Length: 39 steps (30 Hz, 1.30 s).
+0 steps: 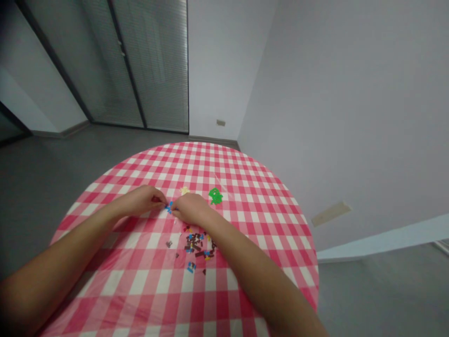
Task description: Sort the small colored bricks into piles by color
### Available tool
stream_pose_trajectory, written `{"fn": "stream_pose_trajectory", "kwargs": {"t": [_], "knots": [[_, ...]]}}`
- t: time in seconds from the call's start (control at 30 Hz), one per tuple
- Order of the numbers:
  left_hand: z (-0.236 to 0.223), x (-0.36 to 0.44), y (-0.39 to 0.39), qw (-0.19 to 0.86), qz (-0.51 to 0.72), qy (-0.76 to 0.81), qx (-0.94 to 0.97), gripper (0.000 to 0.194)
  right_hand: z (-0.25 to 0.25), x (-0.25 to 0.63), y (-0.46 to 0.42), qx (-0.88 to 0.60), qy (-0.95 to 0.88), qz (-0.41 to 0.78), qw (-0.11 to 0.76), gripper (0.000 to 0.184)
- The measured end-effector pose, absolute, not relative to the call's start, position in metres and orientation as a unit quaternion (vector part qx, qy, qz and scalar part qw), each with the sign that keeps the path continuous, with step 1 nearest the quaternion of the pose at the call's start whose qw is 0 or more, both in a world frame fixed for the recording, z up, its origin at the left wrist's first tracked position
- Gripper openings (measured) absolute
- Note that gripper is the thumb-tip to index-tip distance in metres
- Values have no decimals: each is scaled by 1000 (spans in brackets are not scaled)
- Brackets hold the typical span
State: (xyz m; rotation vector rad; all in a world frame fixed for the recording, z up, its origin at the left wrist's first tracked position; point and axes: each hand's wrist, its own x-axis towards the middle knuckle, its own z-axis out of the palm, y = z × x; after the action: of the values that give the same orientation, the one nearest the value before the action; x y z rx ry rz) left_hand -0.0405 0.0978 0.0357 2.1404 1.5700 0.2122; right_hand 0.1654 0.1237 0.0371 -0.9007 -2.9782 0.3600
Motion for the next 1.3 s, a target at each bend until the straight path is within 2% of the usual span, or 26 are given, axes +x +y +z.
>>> {"fn": "stream_pose_trajectory", "kwargs": {"t": [0.13, 0.27, 0.5, 0.7, 1.03, 1.3], "knots": [[37, -40, 97, 244, 106, 571, 777, 23, 48, 189, 127, -285, -948, 133, 45, 23], [43, -25, 87, 253, 121, 514, 811, 18, 68, 231, 124, -322, -922, 201, 72, 24], [43, 21, 59, 260, 124, 385, 877, 17, 59, 277, 105, -297, -922, 246, -40, 21], [32, 41, 53, 248, 143, 320, 903, 20, 44, 276, 97, -308, -927, 213, -32, 20], [28, 50, 50, 199, 127, 354, 905, 15, 39, 276, 94, -344, -922, 179, -13, 19], [33, 48, 50, 205, 127, 358, 902, 14, 45, 267, 87, -380, -913, 139, -47, 19]]}}
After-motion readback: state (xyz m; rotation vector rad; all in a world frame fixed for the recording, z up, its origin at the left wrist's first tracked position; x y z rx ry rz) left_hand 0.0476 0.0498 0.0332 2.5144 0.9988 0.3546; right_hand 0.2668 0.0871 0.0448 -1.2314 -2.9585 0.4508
